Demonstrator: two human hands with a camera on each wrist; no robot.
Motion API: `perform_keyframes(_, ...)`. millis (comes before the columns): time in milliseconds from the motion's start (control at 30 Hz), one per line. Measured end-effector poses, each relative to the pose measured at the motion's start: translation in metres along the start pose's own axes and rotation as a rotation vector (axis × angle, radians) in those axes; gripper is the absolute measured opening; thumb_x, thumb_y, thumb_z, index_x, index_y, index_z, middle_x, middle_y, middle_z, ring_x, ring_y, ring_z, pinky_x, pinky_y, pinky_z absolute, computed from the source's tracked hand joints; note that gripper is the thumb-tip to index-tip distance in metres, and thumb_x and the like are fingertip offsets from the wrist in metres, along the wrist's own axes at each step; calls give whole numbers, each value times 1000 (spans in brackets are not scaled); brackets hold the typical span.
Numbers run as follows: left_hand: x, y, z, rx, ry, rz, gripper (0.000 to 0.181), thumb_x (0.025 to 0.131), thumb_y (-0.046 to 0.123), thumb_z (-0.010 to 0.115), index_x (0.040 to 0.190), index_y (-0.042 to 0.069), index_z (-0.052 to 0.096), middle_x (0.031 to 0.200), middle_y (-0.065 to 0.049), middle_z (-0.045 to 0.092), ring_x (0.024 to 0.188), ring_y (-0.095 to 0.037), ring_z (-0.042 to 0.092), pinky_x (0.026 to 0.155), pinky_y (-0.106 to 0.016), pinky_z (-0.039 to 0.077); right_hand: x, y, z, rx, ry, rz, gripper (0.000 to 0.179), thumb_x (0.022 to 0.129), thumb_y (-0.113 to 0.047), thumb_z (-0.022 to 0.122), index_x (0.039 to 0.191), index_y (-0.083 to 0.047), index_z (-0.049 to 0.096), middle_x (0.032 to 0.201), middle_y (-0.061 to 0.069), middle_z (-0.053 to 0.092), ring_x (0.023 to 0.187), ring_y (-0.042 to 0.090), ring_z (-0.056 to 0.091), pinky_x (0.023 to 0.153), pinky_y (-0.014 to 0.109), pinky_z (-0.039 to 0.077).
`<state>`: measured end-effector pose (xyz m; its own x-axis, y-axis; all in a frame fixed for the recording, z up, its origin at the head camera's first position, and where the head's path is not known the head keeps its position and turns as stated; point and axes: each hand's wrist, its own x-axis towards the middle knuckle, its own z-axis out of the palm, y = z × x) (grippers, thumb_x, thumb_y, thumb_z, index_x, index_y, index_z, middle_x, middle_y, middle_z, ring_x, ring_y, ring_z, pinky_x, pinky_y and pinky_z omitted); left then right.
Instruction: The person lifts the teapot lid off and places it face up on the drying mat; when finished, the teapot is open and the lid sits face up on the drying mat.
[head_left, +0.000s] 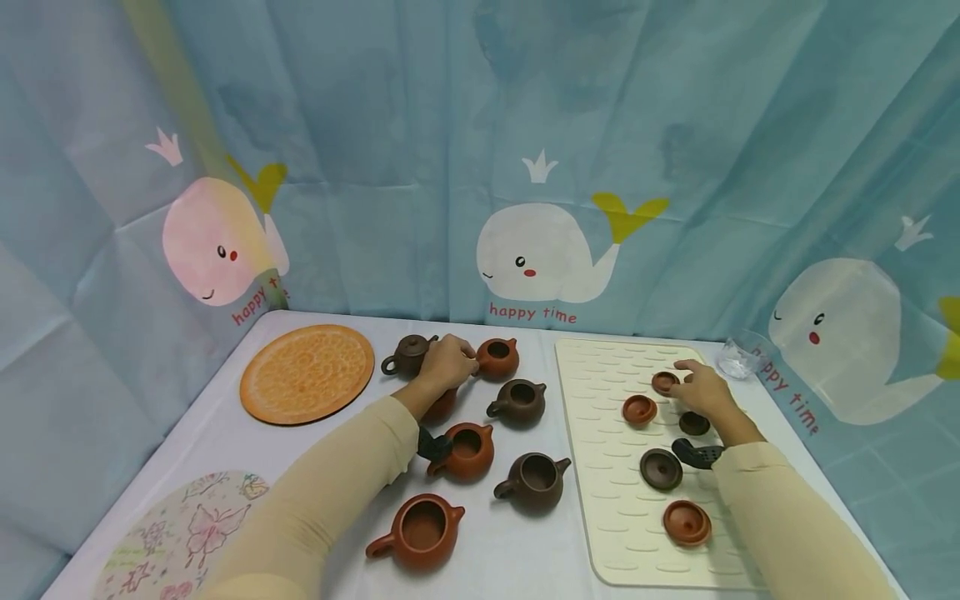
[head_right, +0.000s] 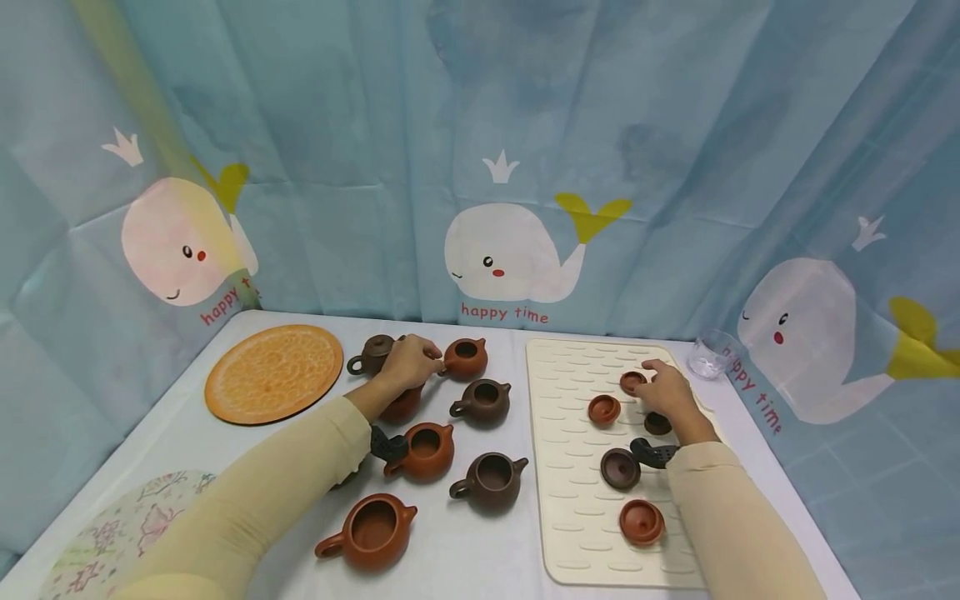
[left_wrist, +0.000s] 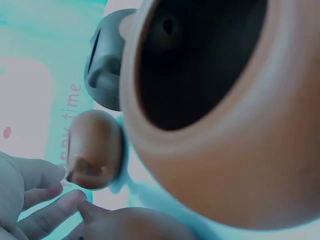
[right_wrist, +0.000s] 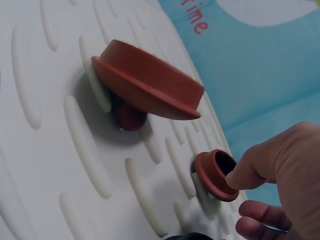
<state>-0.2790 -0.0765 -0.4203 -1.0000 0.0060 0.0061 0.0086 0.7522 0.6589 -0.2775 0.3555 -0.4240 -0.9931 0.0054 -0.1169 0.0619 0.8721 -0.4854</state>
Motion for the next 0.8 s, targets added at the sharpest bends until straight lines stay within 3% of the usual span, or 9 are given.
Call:
perform_keyframes(300,-10,9,-17,-39,3,61,20,87,16,70,104,8,74,88,-4,69,72,-17,62,65,-32,50,-5,-9,-8,26,29,5,59,91,-20,58,141,6,37,126,39,43,103,52,49,78,58,43)
perform_keyframes(500,-21,13,-36,-89,10,104,19,88,18,70,104,10,74,90,-3,70,81,-18,63,69,-35,50,-8,-15,-12,20,64,-43,58,90,-18,57,140,6,38,124,38,45,101,51,51,75,55,44)
perform_keyframes(800,-45,10,-68,-135,70,111,22,89,22,69,109,12,73,99,-2,70,93,-21,63,80,-41,49,-14,-36,-16,4,141,-110,57,88,-15,56,139,5,42,123,34,49,102,48,52,74,55,44)
